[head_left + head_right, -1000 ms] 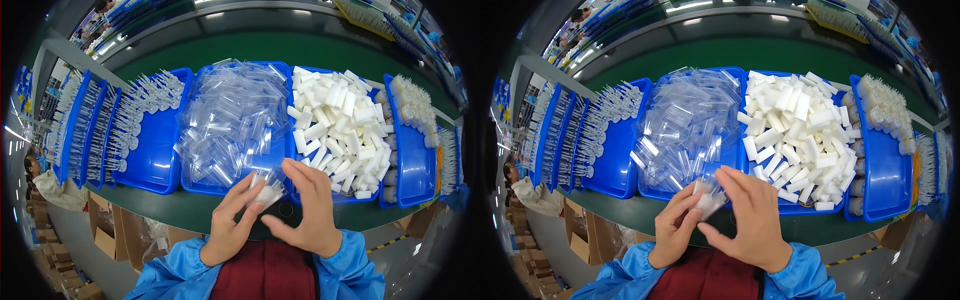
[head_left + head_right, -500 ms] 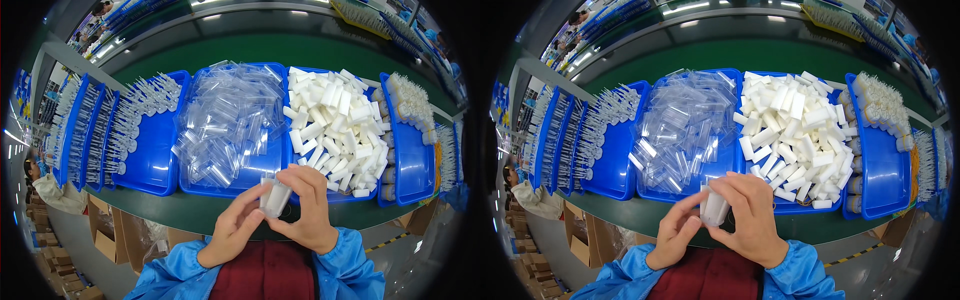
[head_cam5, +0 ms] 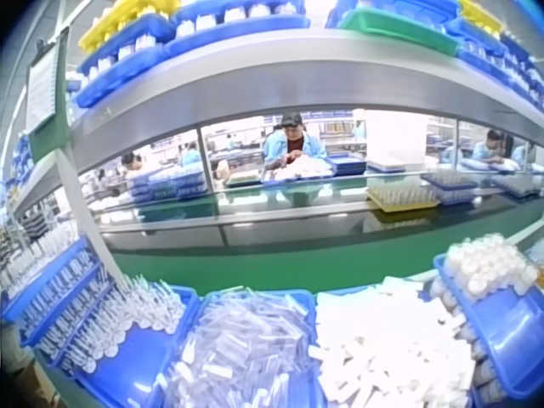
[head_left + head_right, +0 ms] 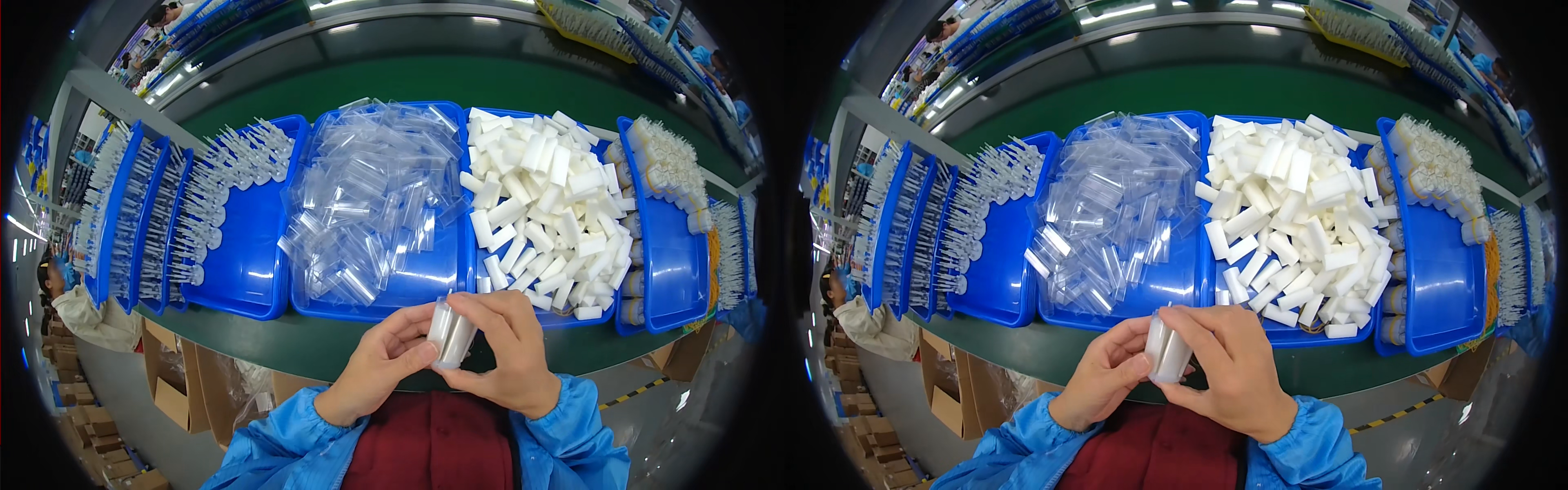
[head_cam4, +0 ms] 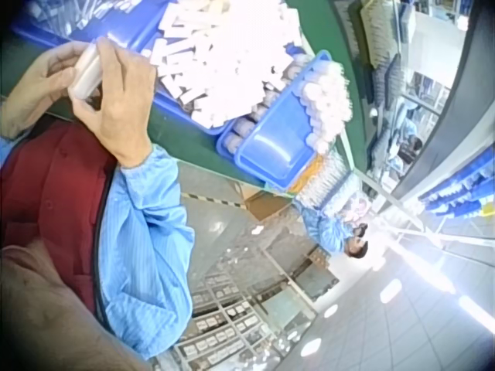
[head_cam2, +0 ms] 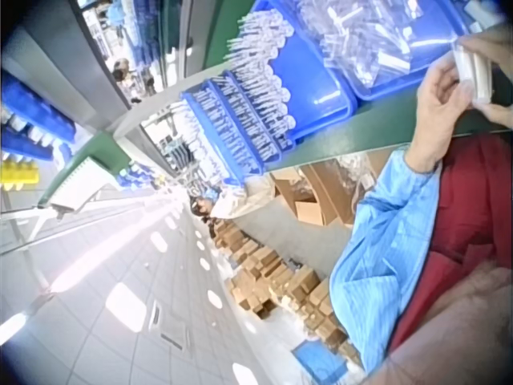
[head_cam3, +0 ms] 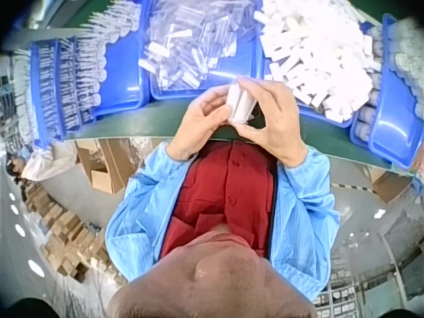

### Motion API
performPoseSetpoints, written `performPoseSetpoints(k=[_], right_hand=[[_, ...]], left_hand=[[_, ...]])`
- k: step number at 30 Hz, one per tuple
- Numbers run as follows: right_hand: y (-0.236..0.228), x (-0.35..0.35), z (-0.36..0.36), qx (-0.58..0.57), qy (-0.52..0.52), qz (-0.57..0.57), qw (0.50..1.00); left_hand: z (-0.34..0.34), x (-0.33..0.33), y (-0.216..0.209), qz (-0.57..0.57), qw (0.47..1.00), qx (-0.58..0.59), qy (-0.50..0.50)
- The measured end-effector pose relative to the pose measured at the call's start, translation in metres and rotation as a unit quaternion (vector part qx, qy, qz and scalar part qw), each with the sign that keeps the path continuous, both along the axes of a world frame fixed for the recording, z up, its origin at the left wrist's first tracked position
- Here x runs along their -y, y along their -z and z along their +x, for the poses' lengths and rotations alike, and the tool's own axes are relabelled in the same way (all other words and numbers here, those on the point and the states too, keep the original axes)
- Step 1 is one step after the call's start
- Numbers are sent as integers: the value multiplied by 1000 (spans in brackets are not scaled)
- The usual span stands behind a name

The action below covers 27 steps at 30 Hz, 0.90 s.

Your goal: Assembling clear plastic tubes with white internal components and bundling them with rubber bands.

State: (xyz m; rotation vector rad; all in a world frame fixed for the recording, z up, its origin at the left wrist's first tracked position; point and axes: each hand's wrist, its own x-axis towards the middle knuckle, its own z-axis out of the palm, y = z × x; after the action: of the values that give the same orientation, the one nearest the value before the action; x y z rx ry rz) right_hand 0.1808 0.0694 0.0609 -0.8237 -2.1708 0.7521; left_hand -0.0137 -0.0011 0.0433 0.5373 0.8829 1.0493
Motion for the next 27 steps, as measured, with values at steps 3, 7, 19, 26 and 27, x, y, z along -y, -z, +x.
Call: performPoseSetpoints(k=[3,7,19,26,27], right_hand=[[5,0,0,-27,-21,4,999],[1,-4,-5,-40,-44,-27,998],[11,1,4,5,-51,60,997],[6,0,5,-12,-69,59,996],[9,1,6,-13,-68,74,995]], left_hand=[[-3,-8,-3,-20,992,119,43],[-3,-11,-4,-29,993,106,41],[4,-6,-6,-65,981,151,100],[13,-12,-6,-74,987,17,139],[14,-11,-5,-95,986,20,137]])
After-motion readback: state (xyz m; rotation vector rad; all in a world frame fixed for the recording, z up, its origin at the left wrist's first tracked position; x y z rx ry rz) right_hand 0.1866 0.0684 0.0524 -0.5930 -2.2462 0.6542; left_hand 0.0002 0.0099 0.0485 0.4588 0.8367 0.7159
